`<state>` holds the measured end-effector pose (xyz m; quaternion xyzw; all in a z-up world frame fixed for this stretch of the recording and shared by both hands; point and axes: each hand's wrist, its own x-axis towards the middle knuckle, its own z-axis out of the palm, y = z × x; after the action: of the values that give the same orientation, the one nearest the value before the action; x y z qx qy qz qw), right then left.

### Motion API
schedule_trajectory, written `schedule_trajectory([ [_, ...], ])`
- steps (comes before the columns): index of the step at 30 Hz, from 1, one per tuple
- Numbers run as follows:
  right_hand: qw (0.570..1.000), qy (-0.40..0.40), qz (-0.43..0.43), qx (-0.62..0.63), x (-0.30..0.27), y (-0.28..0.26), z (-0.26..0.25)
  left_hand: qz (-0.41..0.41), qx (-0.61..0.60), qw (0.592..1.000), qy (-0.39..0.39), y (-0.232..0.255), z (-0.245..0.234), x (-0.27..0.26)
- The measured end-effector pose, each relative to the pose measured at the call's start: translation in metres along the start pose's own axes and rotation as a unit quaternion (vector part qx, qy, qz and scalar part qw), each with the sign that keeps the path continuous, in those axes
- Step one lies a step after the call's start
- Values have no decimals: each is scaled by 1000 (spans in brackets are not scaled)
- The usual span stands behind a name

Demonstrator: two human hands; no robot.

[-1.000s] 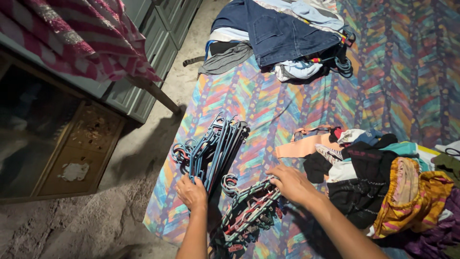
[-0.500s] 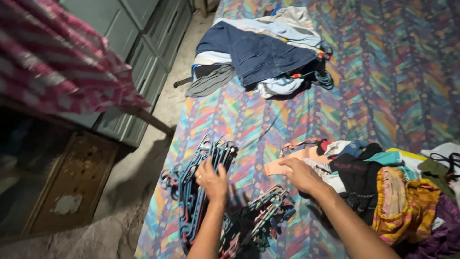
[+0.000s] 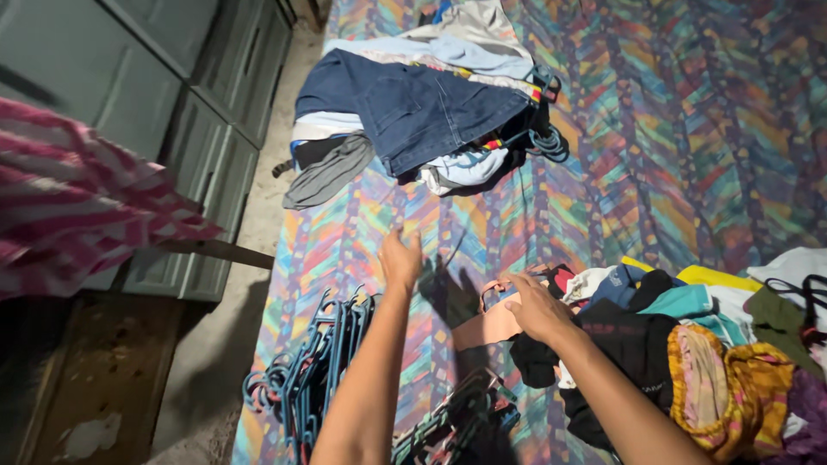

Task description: The person repeatedly picks up clothes from a pile on a bed, places them onto plastic hangers, and sets the hung items aside. The person handles jeans, t-shirts, and other garments one at a time.

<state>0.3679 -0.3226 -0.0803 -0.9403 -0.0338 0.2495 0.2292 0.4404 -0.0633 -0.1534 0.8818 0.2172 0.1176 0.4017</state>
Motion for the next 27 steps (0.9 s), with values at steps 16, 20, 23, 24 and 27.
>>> schedule_trajectory([
  [16,998,-40,-22,-38,62,27,51,-149,-307,940,-25,-67,100,152],
  [20,999,-29,-18,-25,60,27,53,-176,-411,894,-28,-63,102,181],
  [23,999,-29,-10,-32,57,22,51,-188,-458,868,-28,-73,104,200],
  [24,999,-27,-9,-39,58,20,50,-190,-471,861,-26,-74,104,208],
  [27,997,-63,23,-26,55,18,48,-168,-362,917,12,-66,101,217],
])
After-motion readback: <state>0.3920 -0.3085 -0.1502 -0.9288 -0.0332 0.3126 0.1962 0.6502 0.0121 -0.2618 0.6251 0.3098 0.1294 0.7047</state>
